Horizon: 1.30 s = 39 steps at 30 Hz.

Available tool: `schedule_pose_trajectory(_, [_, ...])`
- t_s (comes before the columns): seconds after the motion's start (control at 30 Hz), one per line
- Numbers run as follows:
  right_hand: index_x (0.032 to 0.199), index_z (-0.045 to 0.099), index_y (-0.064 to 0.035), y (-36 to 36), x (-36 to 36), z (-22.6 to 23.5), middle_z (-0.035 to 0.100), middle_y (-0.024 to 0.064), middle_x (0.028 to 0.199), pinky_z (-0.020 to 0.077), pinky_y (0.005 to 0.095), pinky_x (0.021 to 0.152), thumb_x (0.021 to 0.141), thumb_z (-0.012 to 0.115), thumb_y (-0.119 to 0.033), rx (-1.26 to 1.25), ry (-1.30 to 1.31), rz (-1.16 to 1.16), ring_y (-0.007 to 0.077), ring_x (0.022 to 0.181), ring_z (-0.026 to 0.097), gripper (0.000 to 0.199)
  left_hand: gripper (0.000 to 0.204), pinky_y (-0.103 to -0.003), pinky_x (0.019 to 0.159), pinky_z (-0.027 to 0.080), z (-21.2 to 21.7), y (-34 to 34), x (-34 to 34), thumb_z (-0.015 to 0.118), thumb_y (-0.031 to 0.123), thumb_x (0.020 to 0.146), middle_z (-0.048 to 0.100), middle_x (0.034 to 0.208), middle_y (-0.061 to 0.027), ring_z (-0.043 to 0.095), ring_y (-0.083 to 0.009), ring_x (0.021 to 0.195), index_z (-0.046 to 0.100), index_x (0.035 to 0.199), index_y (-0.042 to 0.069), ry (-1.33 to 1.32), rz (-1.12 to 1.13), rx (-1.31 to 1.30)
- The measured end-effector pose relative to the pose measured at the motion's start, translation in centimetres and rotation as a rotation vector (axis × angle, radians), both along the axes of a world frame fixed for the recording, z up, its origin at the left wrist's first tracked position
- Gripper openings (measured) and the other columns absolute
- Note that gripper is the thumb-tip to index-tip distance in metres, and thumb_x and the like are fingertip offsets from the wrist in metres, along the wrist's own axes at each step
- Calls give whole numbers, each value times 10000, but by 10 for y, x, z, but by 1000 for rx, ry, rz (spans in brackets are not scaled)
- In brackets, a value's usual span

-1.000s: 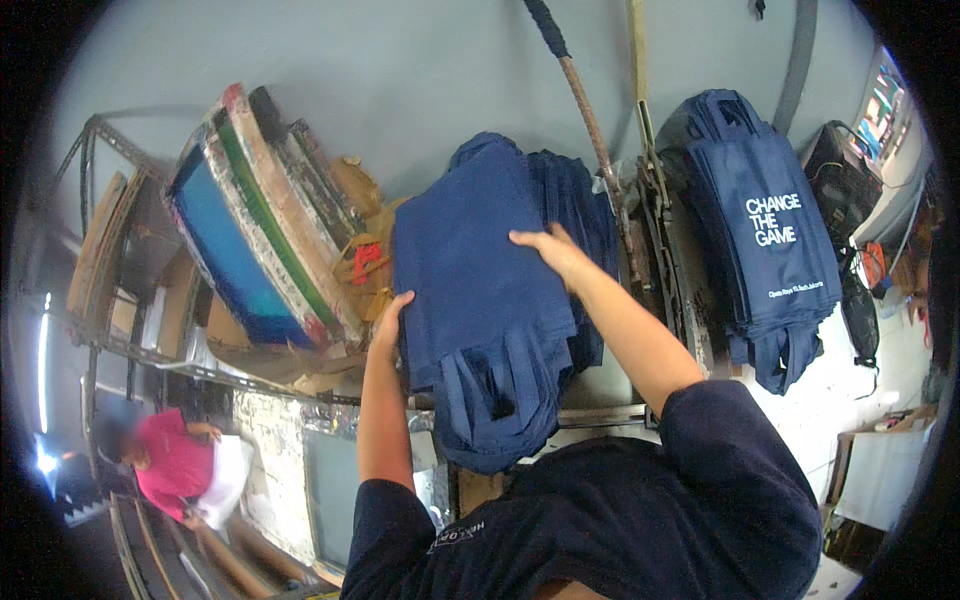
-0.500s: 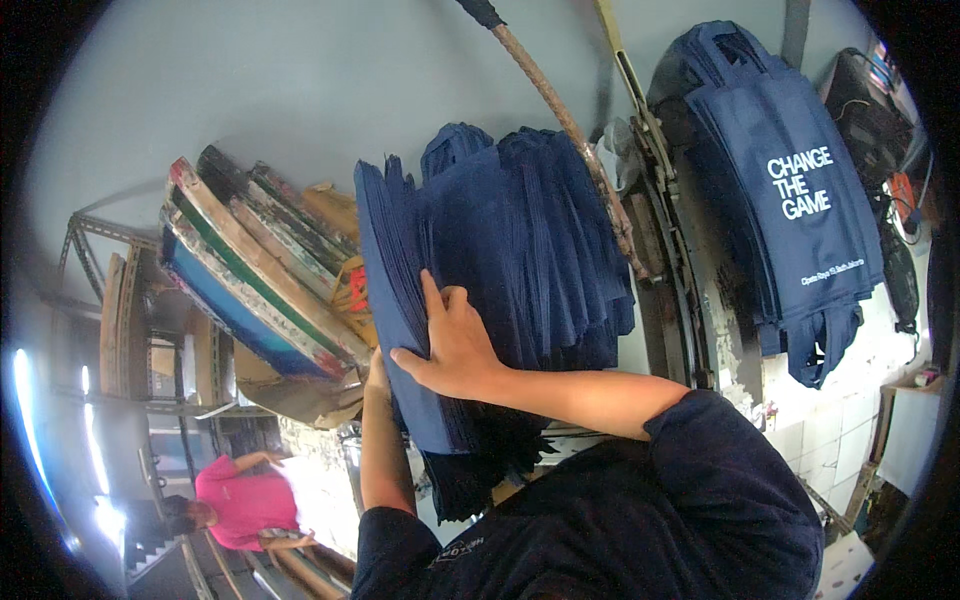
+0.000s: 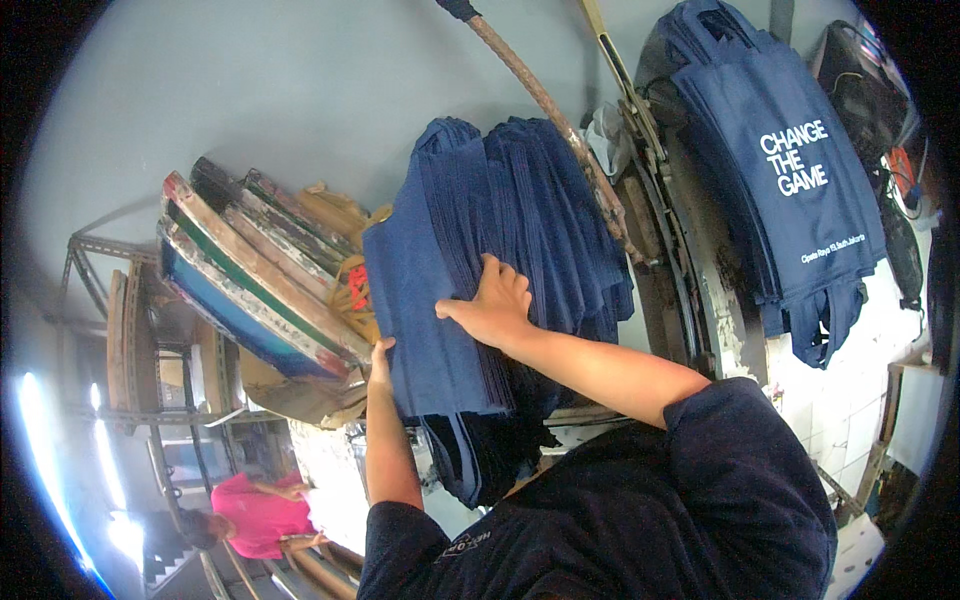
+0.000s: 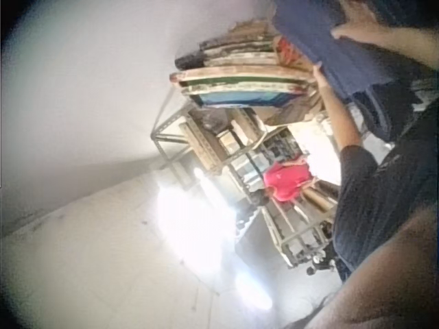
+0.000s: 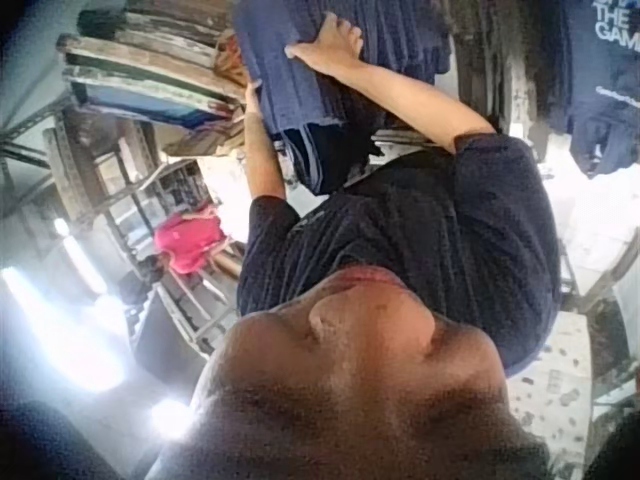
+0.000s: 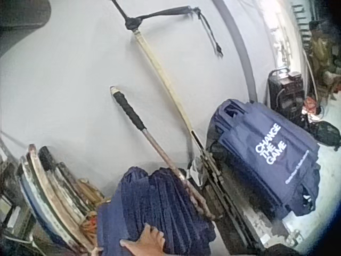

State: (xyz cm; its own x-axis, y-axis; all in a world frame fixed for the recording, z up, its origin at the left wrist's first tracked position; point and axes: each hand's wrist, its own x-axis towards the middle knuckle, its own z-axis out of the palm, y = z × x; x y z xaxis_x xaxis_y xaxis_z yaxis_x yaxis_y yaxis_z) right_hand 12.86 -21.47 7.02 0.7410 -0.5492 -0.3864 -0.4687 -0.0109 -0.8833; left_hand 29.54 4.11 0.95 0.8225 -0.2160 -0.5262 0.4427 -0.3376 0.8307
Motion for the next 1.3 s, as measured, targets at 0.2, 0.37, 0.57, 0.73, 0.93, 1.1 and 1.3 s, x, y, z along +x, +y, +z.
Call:
schedule_pose_trajectory(0.2, [1364, 230, 3, -19, 6, 2, 321, 251, 1350, 232, 454, 1033, 543, 720, -497, 1, 66, 107, 385, 1268, 284, 1079, 649, -377, 793, 463, 6, -9, -7, 604, 361, 596, 600, 1002, -138, 582, -285, 874, 526, 1149, 32, 29, 11, -10])
schedule_pose_trajectory(0.37, [1347, 242, 24, -24, 9, 10, 433, 252, 1260, 264, 439, 1018, 543, 723, -542, 37, 70, 110, 395, 1216, 360, 1095, 663, -380, 811, 461, 10, -13, -11, 600, 341, 594, 593, 1030, -143, 578, -292, 888, 513, 1170, 26, 85, 0, -116])
schedule_pose_trajectory(0.57, [1265, 315, 36, 12, 5, 26, 480, 234, 1185, 328, 428, 952, 533, 736, -503, -240, -137, 179, 362, 1138, 427, 1002, 668, -381, 820, 459, 11, -8, -14, 600, 330, 592, 587, 1047, -148, 572, -299, 909, 509, 1178, 22, 43, -2, -106])
schedule_pose_trajectory(0.73, [1269, 389, 45, -14, 8, 5, 438, 226, 1252, 314, 448, 999, 499, 757, -464, 148, 100, -3, 369, 1227, 358, 993, 666, -381, 821, 457, 9, -9, -14, 599, 325, 591, 587, 1046, -150, 568, -300, 916, 511, 1177, 22, 27, 26, -76])
schedule_pose_trajectory(0.93, [1243, 413, 54, -4, 7, 5, 320, 258, 1332, 286, 449, 1016, 506, 761, -444, 51, 71, -53, 393, 1248, 293, 955, 682, -419, 838, 459, -11, 14, 5, 591, 357, 626, 595, 1049, -143, 585, -308, 900, 484, 1214, 28, 95, -31, -97])
schedule_pose_trajectory(1.1, [1218, 418, 89, 14, 9, 10, 350, 250, 1279, 250, 455, 1019, 509, 758, -416, -207, -113, -39, 382, 1213, 296, 934, 675, -419, 836, 461, -20, 17, 12, 590, 355, 628, 595, 1044, -144, 585, -308, 898, 487, 1208, 27, 53, -51, -119])
schedule_pose_trajectory(1.3, [1090, 438, 106, 32, 4, 23, 410, 231, 1126, 318, 423, 954, 506, 745, -348, -289, -388, 52, 390, 1112, 390, 801, 667, -420, 835, 462, -11, 9, 0, 589, 353, 630, 596, 1039, -146, 585, -307, 896, 491, 1202, 26, 6, -31, -126])
